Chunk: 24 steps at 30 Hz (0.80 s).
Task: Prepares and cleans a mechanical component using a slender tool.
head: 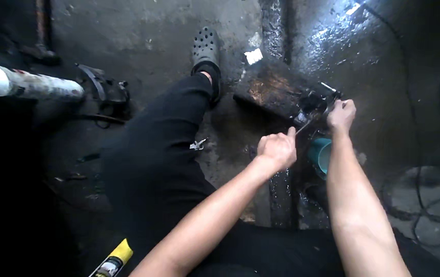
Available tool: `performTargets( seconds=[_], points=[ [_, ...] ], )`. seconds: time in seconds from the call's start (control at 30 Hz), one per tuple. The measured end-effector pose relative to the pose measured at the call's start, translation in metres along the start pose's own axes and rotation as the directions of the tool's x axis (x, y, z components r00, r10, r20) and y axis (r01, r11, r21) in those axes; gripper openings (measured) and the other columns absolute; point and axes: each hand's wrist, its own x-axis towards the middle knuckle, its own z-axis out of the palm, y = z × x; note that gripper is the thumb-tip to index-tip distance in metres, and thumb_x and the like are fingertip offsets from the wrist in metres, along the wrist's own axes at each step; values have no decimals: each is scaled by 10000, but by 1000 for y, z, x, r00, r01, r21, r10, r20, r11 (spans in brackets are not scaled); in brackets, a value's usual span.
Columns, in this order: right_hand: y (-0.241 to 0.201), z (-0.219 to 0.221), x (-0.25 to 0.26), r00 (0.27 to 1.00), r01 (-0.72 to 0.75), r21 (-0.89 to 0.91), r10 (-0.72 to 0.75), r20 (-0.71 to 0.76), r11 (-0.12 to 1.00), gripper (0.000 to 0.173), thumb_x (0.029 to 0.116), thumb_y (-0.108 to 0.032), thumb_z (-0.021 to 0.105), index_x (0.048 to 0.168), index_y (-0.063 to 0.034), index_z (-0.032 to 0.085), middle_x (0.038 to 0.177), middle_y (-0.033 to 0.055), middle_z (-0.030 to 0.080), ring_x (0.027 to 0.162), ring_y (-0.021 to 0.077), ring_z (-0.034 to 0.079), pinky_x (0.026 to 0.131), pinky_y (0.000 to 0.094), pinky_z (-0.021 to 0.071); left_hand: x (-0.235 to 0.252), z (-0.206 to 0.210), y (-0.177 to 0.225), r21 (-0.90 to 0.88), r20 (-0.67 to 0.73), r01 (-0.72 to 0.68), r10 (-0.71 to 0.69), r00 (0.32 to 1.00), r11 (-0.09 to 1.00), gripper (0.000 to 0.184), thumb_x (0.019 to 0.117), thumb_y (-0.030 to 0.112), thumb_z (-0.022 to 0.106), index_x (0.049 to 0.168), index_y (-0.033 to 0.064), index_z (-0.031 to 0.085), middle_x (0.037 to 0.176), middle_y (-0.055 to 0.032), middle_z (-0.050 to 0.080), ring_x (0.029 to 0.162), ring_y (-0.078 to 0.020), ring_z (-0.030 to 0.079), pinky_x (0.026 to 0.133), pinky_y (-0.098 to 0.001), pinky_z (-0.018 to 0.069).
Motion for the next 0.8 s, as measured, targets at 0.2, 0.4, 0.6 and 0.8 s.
performTargets(
  seconds=[0.2, 0.4, 0.6, 0.8],
  points=[
    [11, 3, -17, 993, 80, 17, -78, -89, 997, 415, 1102, -301, 404, 1252, 45, 577, 1200, 260, 653, 1164, 380, 633, 1012, 562, 476, -25, -20, 48, 78, 71, -19, 14, 997, 997, 310, 1011, 189, 557, 1304, 111, 624, 1087, -132, 719, 990, -332, 709, 735, -536, 568],
    [9, 4, -16, 991, 94, 45, -90, -97, 995, 388, 1097, -293, 412, 1214, 35, 583, 1148, 251, 662, 1117, 376, 644, 985, 576, 478, -4, 4, 65, 75, -31, -14, 16, 999, 997, 360, 1029, 134, 527, 1376, 42, 559, 1084, -164, 716, 966, -350, 717, 718, -516, 583],
    [8, 4, -16, 994, 65, 50, -60, -95, 997, 379, 1098, -291, 417, 1216, 29, 582, 1148, 257, 664, 1118, 391, 649, 976, 587, 482, 4, 22, 4, 82, 9, -80, 79, 997, 993, 526, 1066, 229, 442, 1590, 253, 400, 1106, -166, 733, 1054, -370, 709, 856, -565, 558],
    [6, 4, -16, 995, 51, 49, -47, -86, 997, 377, 1095, -283, 424, 1236, 27, 586, 1168, 256, 664, 1144, 386, 642, 993, 578, 481, -11, -41, 36, 157, 54, -58, 51, 997, 986, 250, 938, 202, 664, 1184, 185, 704, 1009, -99, 729, 932, -317, 710, 696, -559, 555]
  ],
)
